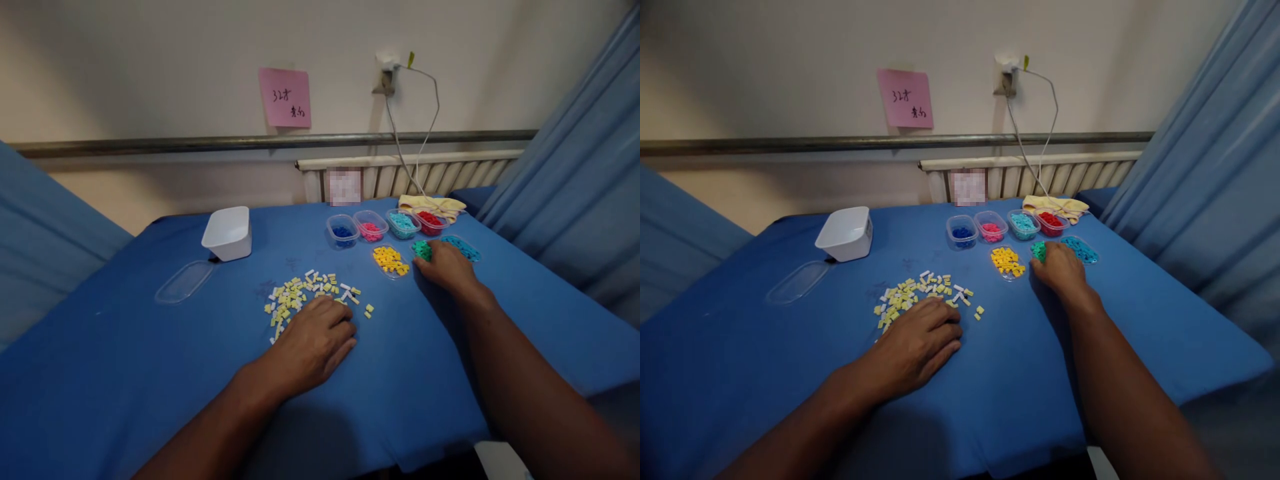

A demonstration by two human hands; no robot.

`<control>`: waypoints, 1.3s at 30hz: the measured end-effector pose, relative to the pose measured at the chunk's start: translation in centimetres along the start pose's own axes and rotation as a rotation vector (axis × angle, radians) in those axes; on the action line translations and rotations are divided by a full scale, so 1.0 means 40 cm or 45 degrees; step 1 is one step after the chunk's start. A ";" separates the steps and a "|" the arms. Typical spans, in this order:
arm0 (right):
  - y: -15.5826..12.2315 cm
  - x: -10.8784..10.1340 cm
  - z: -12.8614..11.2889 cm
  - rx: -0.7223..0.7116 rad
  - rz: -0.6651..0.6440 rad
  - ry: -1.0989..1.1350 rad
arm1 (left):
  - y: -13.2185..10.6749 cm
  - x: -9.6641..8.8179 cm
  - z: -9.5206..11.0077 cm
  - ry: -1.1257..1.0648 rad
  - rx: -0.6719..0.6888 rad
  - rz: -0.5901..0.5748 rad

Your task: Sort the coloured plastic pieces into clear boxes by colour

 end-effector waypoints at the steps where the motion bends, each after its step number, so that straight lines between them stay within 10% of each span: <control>1: 0.002 0.007 0.001 -0.007 -0.017 -0.003 | 0.000 -0.002 -0.001 0.002 -0.008 0.007; 10: 0.016 0.011 0.019 -0.052 0.130 0.046 | 0.002 -0.009 0.001 0.006 -0.016 0.044; 20: -0.015 0.032 -0.197 -0.330 0.020 0.158 | 0.007 -0.011 0.002 0.054 -0.029 0.119; 28: -0.021 -0.006 -0.140 -0.175 -0.047 0.076 | -0.001 -0.055 -0.095 -0.015 -0.364 0.338; 33: -0.055 -0.004 -0.223 -0.617 0.153 0.385 | -0.016 -0.068 -0.213 -0.205 -0.910 0.481; 39: -0.103 0.058 -0.388 -0.995 -0.202 0.610 | -0.010 -0.017 -0.222 -0.203 -0.978 0.215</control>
Point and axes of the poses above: each hand's wrist, its own y-axis towards the middle knuckle, its own x-axis out of the palm, z = x × y, the point moved 1 cm from there along y, towards the middle knuckle, and after that the axes turned 15 degrees about -x, right-handed, at the moved point
